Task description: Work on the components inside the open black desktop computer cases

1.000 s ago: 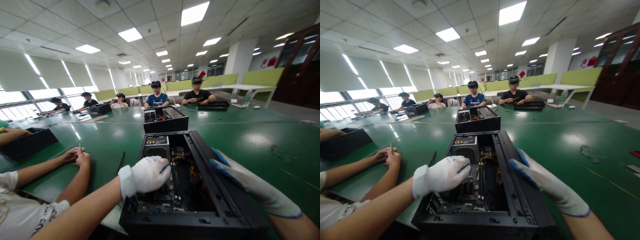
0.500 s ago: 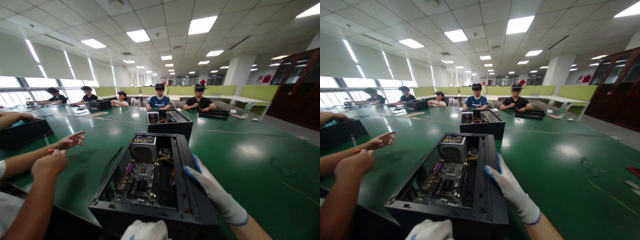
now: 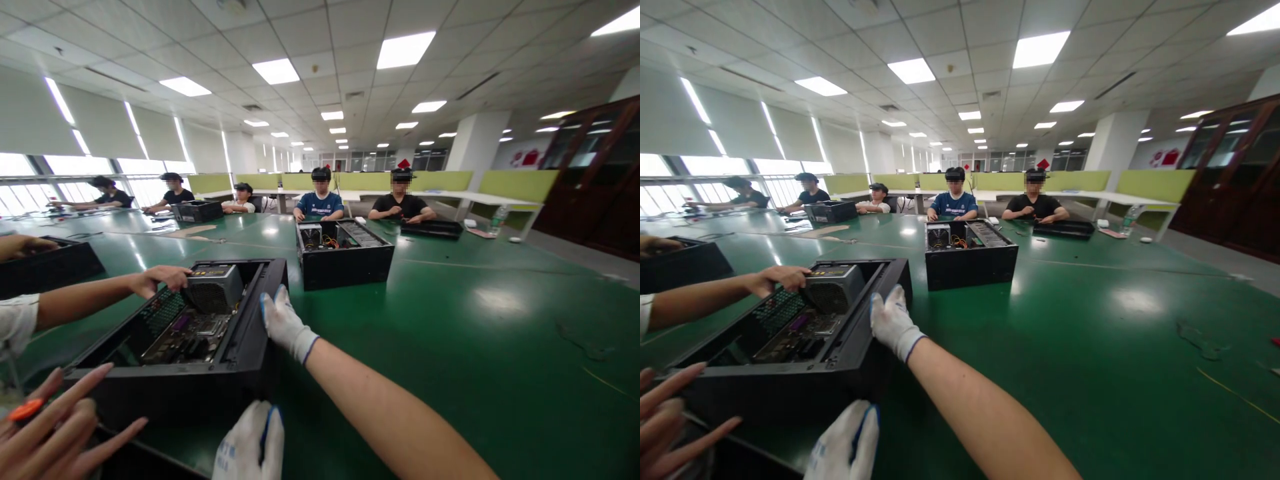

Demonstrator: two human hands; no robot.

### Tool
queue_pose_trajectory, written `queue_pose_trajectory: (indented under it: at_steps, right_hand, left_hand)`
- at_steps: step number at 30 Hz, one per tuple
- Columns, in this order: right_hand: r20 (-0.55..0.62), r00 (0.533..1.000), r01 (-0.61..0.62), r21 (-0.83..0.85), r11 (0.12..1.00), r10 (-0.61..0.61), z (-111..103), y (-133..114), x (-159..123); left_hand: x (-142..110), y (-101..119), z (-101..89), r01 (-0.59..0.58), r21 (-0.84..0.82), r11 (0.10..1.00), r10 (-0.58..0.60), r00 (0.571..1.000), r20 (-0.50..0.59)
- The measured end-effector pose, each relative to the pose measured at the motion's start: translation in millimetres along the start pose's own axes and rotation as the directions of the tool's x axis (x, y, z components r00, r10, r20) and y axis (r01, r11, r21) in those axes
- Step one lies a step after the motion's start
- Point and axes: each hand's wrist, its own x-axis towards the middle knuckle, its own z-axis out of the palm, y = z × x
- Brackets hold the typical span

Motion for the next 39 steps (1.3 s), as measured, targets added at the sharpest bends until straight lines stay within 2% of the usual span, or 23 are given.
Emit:
queue_pose_trajectory:
  at_steps: [3, 6, 9, 11, 14, 16, 19, 21, 25, 27, 30, 35, 39]
  right_hand:
    - [0.036, 0.999, 0.043, -0.059, 0.997, -0.041, 11.3, -10.2, 27.8]
    - [0.066, 0.993, 0.103, -0.137, 0.985, -0.095, 9.0, -5.5, 43.0]
    - [0.056, 0.994, 0.11, -0.252, 0.961, -0.099, -12.6, 18.1, 52.8]
    - [0.01, 0.997, 0.071, -0.351, 0.934, -0.072, -39.5, 41.5, 61.2]
    - [-0.105, 0.994, -0.051, -0.508, 0.86, -0.003, -93.7, 80.8, 76.8]
    - [-0.191, 0.98, -0.16, -0.59, 0.791, 0.056, -132.0, 106.6, 85.4]
    - [-0.25, 0.959, -0.274, -0.679, 0.681, 0.136, -178.3, 140.8, 90.5]
    - [-0.256, 0.951, -0.308, -0.722, 0.62, 0.174, -196.6, 157.4, 90.3]
    - [-0.247, 0.953, -0.303, -0.791, 0.531, 0.176, -206.2, 169.5, 89.6]
    - [-0.232, 0.958, -0.287, -0.813, 0.506, 0.17, -205.0, 166.4, 88.3]
    - [-0.19, 0.969, -0.245, -0.833, 0.497, 0.159, -203.9, 155.5, 79.0]
    - [-0.106, 0.99, -0.14, -0.851, 0.505, 0.095, -203.8, 129.3, 35.5]
    - [-0.052, 0.998, -0.061, -0.865, 0.499, 0.032, -199.8, 104.2, -16.6]
  left_hand:
    - [12.4, -29.4, -33.1, 0.011, 0.004, 1.0, -0.01, 0.997, -0.071]
    - [28.9, -66.2, -75.3, 0.024, 0.003, 1.0, -0.023, 0.988, -0.151]
    - [49.0, -107.5, -109.5, 0.051, -0.009, 0.999, -0.052, 0.976, -0.212]
    - [65.7, -134.2, -120.4, 0.074, -0.044, 0.996, -0.081, 0.976, -0.2]
    - [96.7, -166.5, -118.0, 0.072, -0.158, 0.985, -0.097, 0.982, -0.162]
    - [117.7, -180.2, -109.3, 0.047, -0.209, 0.977, -0.089, 0.977, -0.196]
    - [136.7, -188.3, -98.8, 0.049, -0.245, 0.968, -0.1, 0.974, -0.202]
    - [135.8, -187.5, -97.6, 0.068, -0.261, 0.963, -0.11, 0.982, -0.151]
    - [109.5, -177.5, -102.0, 0.083, -0.235, 0.968, -0.102, 0.992, -0.071]
    - [92.7, -169.7, -100.2, 0.073, -0.21, 0.975, -0.085, 0.995, -0.047]
    - [68.5, -156.6, -87.8, 0.06, -0.186, 0.981, -0.065, 0.998, -0.022]
    - [29.3, -147.3, -61.5, 0.033, -0.169, 0.985, -0.04, 0.999, -0.037]
    - [14.6, -152.9, -55.8, 0.072, -0.275, 0.959, -0.091, 0.994, -0.058]
